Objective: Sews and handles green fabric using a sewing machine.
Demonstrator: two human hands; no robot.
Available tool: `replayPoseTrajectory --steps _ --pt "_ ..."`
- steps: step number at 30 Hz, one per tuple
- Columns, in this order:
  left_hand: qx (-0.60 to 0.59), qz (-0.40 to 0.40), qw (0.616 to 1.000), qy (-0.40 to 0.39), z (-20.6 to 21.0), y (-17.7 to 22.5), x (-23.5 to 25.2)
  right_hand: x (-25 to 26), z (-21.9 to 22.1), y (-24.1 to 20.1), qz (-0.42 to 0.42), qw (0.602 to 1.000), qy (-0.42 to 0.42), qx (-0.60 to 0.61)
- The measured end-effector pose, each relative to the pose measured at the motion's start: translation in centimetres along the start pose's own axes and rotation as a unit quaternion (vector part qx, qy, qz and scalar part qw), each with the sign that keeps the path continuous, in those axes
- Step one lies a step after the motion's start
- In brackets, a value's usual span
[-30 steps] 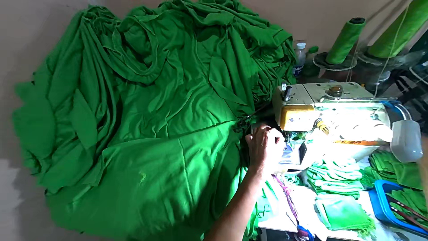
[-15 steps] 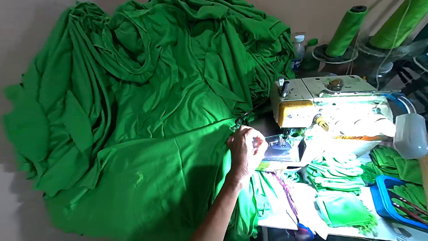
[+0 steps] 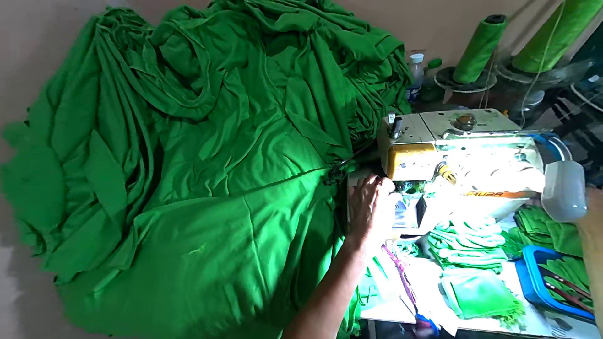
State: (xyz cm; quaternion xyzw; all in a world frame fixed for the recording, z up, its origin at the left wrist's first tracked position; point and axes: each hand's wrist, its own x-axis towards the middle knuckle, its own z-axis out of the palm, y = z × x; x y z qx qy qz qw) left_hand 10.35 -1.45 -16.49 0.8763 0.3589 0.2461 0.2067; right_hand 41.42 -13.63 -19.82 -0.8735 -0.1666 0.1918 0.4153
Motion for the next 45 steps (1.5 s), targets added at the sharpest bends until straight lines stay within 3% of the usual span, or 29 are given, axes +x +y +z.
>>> replayPoseTrajectory --steps 2,7,10,14,17,18,21,25,27,29,31,33,34,35,37,39,40,42,43,44,45 --pt "-0.007 0.021 0.998 0.055 0.9 -1.1 0.2 -1.0 0.0 -0.5 -0.001 1.0 0.004 0.014" --pt "-0.057 0.026 0.996 0.067 1.1 -2.1 0.5 2.9 0.4 1.6 0.01 1.0 -0.005 0.016" --pt "-0.041 0.009 0.998 0.054 1.2 -1.9 0.7 5.5 -0.3 5.5 -0.093 0.996 -0.014 0.005" --pt "-0.003 0.003 1.0 0.027 0.9 -1.5 0.7 3.7 0.0 2.2 0.016 0.999 -0.03 -0.011" --pt "0.016 0.001 1.0 -0.007 0.5 -1.1 0.5 6.5 -0.2 6.3 -0.079 0.996 -0.024 0.026" --pt "0.019 0.002 1.0 -0.012 0.4 -1.2 0.5 6.5 -0.2 6.3 -0.086 0.995 -0.022 0.036" --pt "0.018 -0.006 1.0 -0.004 0.4 -1.2 0.7 1.7 -0.1 0.8 0.009 0.999 -0.034 -0.011" --pt "-0.028 0.021 0.998 -0.058 -0.8 -2.3 1.2 0.2 0.1 1.1 -0.062 0.998 -0.002 0.013" --pt "-0.061 0.032 0.994 -0.084 -1.8 -3.2 1.1 -2.2 0.2 -1.2 -0.004 0.998 0.009 0.057" --pt "-0.052 0.017 0.995 -0.084 -2.8 -3.8 0.4 0.0 0.3 -0.8 0.033 0.999 0.001 0.016" --pt "-0.047 0.009 0.996 -0.072 -3.6 -4.1 -0.4 4.7 0.0 3.8 -0.065 0.996 -0.002 0.056" --pt "-0.068 0.004 0.996 -0.055 -4.2 -4.3 -1.1 8.2 -0.5 8.6 -0.302 0.944 -0.066 0.117" --pt "-0.085 0.005 0.996 -0.035 -4.3 -4.5 -1.4 5.1 -0.2 5.2 -0.167 0.981 -0.027 0.09" --pt "-0.106 0.002 0.994 -0.014 -4.2 -4.5 -1.6 2.2 -0.1 1.6 -0.045 0.995 -0.012 0.091" --pt "-0.126 0.006 0.992 0.023 -3.7 -4.7 -1.7 -0.7 0.1 -2.2 0.053 0.995 0.001 0.085" --pt "-0.125 0.019 0.992 0.017 -3.2 -5.1 -1.6 -0.8 0.0 -1.9 0.023 0.997 -0.006 0.078" --pt "-0.118 0.027 0.992 -0.016 -3.4 -5.2 -1.7 -0.2 -0.1 -0.6 -0.04 0.996 -0.022 0.076" --pt "-0.095 0.036 0.987 -0.125 -4.5 -5.0 -1.9 2.7 0.0 4.0 -0.261 0.963 -0.029 0.059" --pt "-0.084 0.049 0.985 -0.145 -4.9 -4.9 -2.2 1.3 -0.3 1.9 -0.143 0.987 -0.04 0.058" --pt "-0.068 0.071 0.988 -0.121 -5.1 -4.9 -2.5 0.3 -0.5 -0.4 -0.029 0.997 -0.04 0.061" --pt "-0.036 0.089 0.993 -0.062 -5.0 -4.9 -2.7 -0.3 -0.4 -1.6 0.029 0.997 -0.027 0.062"
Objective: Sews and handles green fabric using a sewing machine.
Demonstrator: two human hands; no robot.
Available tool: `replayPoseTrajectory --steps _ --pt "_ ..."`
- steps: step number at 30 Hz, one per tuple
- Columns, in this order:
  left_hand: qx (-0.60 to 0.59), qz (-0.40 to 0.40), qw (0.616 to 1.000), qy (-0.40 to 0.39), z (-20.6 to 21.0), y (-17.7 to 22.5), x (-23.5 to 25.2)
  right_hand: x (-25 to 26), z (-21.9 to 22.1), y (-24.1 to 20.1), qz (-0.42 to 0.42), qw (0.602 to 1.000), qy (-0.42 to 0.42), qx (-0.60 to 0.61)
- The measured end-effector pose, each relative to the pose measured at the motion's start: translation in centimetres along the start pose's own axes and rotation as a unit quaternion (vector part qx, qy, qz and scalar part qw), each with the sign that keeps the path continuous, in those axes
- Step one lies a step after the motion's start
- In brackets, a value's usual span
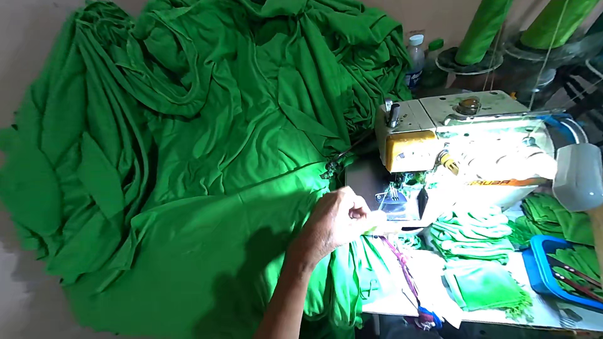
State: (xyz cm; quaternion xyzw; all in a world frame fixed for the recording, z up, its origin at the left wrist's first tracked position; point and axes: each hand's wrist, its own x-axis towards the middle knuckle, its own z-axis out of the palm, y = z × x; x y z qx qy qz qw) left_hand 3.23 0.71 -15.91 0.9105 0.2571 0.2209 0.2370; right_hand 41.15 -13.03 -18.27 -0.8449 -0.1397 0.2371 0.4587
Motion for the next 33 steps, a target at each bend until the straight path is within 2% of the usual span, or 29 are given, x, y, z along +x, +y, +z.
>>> replayPoseTrajectory --steps 2,5,8,11,15,21,27,33 --pt "0.059 -0.02 0.991 0.115 0.6 0.6 0.4 -0.6 0.3 -0.2 0.008 1.0 0.024 0.002" --pt "0.026 -0.021 0.987 0.157 1.8 1.1 2.4 -0.8 0.2 -0.2 0.002 1.0 0.019 0.008" --pt "-0.049 0.007 0.993 0.106 3.1 1.2 4.0 -0.8 0.4 -0.3 0.004 1.0 0.024 0.011" --pt "-0.043 -0.037 0.996 0.065 3.9 1.5 4.8 -0.6 0.6 0.0 0.006 0.999 0.034 0.002" --pt "-0.025 -0.053 0.997 0.059 4.0 1.6 4.9 -0.2 0.5 0.1 0.006 1.0 0.026 0.009" --pt "-0.003 -0.038 0.995 0.092 4.6 1.6 4.9 -0.3 0.5 0.0 0.0 1.0 0.025 0.016" --pt "0.057 -0.038 0.995 0.066 4.8 2.2 4.9 -0.9 0.7 -0.2 -0.008 1.0 0.023 0.013" --pt "0.008 -0.041 0.998 0.049 4.3 2.0 4.9 -1.3 0.8 -0.2 -0.015 0.999 0.03 0.021"
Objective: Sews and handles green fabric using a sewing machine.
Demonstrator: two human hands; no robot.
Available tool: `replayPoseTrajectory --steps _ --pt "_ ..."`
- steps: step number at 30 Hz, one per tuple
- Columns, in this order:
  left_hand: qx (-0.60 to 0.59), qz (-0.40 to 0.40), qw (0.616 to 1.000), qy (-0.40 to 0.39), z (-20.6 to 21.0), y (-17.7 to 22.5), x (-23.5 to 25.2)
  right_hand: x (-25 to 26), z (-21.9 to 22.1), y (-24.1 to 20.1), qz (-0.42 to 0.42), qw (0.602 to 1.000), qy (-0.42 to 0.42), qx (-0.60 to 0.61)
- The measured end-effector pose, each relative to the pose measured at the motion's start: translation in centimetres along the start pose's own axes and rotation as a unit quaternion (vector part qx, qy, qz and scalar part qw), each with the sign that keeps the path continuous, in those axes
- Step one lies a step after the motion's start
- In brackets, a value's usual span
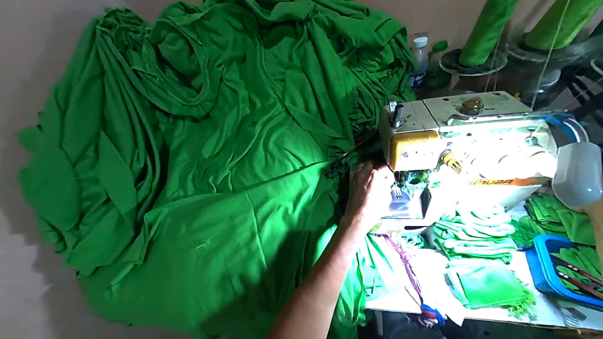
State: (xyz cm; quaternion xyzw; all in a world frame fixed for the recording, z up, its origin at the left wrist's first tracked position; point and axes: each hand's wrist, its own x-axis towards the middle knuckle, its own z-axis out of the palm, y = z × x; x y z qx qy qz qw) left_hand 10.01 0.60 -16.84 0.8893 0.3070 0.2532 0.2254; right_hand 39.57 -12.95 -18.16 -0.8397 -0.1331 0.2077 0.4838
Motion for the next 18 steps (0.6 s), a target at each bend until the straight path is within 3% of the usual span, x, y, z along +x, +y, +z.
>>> replayPoseTrajectory --steps 6,14,18 --pt "-0.012 -0.001 0.999 0.042 0.6 -0.2 0.0 0.3 -0.2 0.0 0.015 1.0 -0.001 0.016" --pt "0.04 -0.071 0.997 -0.005 -1.0 0.8 -1.7 -2.6 0.3 -0.4 -0.039 0.999 0.013 -0.007" --pt "0.098 -0.01 0.994 0.047 -2.5 -2.7 -5.2 -2.7 0.2 -0.5 -0.038 0.999 0.015 -0.001"
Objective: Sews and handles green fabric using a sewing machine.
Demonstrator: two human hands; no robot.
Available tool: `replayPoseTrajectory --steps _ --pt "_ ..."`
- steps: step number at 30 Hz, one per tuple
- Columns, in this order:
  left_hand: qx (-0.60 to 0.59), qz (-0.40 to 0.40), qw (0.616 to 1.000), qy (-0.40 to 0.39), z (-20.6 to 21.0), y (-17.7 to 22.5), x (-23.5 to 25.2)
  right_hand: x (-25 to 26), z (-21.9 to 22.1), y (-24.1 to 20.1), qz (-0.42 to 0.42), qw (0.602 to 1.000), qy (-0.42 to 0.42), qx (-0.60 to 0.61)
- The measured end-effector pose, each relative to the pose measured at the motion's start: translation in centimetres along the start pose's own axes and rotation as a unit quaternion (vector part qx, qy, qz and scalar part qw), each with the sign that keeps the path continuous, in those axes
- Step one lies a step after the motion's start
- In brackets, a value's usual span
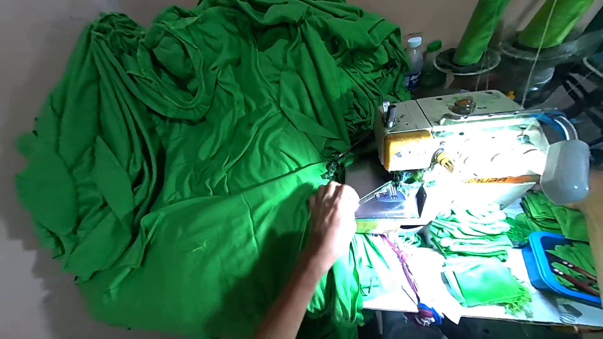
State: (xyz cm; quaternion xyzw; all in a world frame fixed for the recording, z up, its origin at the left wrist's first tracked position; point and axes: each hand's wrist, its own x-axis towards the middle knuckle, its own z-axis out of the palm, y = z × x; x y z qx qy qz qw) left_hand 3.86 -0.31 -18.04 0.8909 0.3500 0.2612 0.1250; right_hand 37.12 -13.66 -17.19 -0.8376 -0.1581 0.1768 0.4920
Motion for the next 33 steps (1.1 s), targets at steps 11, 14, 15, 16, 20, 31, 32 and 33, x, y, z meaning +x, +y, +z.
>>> replayPoseTrajectory --steps 11,14,15,16,20,31,32,33 --pt "-0.069 -0.016 0.989 0.132 0.9 1.5 0.8 0.0 0.1 0.1 -0.003 1.0 0.01 -0.017" --pt "-0.072 0.023 0.992 0.1 2.9 3.5 2.0 -1.2 0.2 -0.3 -0.014 1.0 0.017 -0.014" --pt "-0.065 0.016 0.995 0.073 2.9 4.1 2.3 -1.3 0.2 -0.3 -0.015 1.0 0.018 -0.016" --pt "-0.059 0.01 0.997 0.045 2.5 4.7 2.4 -1.3 0.1 -0.3 -0.014 1.0 0.018 -0.022" --pt "-0.042 -0.006 0.999 0.011 2.3 5.4 2.7 2.3 -0.1 1.2 0.012 0.999 0.0 -0.052" --pt "-0.338 0.022 0.931 0.137 -7.7 -5.5 -6.5 2.2 -0.2 1.0 0.011 0.998 -0.014 -0.055" --pt "-0.319 0.046 0.935 0.146 -9.0 -7.1 -8.1 2.9 -0.2 1.2 0.021 0.998 -0.014 -0.064" --pt "-0.305 0.066 0.937 0.154 -10.3 -8.7 -9.8 3.4 -0.3 1.4 0.031 0.997 -0.017 -0.066"
